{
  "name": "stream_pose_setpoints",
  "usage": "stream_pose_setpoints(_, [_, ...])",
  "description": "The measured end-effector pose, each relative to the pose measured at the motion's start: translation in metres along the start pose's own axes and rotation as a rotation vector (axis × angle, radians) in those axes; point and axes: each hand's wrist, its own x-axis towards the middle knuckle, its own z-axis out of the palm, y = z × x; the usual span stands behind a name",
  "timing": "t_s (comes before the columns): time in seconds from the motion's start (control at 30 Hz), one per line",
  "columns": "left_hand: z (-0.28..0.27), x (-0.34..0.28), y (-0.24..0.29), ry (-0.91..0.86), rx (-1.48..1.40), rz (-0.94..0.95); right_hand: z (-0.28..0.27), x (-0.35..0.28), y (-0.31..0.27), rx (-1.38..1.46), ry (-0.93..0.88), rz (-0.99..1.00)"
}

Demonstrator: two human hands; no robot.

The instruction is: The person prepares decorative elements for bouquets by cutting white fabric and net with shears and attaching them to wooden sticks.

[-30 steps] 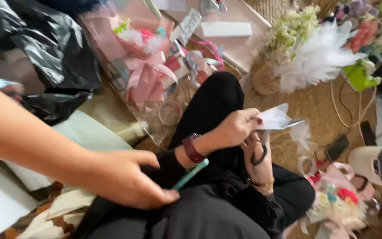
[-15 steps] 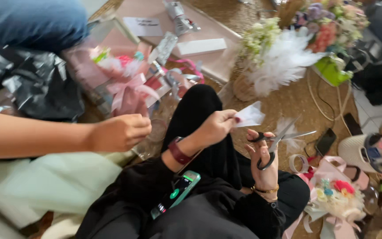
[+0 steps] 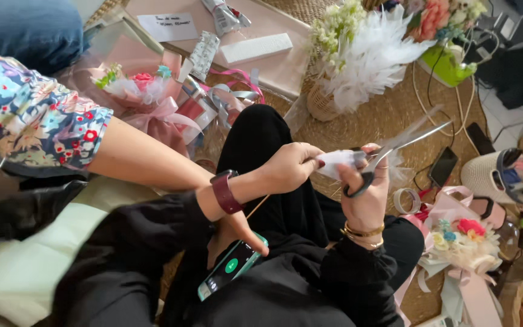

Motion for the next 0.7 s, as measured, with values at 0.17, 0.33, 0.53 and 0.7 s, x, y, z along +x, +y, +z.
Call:
stream_pose_setpoints(0.17, [-0.006, -0.006, 0.036, -0.189, 0.110, -0.028, -0.007, 0.009, -0.007, -0.022, 0.025, -0.084])
stream_pose_setpoints(0.33, [0.003, 0.007, 0.049, -0.223, 0.254, 0.053, 0.013, 0.003, -0.045, -0.012, 0.047, -0.104])
stream_pose_setpoints(0.53, [0.024, 0.027, 0.130, -0.055, 0.264, 0.535, -0.014, -0.014, -0.067, 0.055, 0.080, -0.145])
stream_pose_setpoints(0.7, [0.072, 0.041, 0.181, -0.037, 0.338, 0.877, -0.049, -0.032, -0.072, 0.162, 0.137, -0.287])
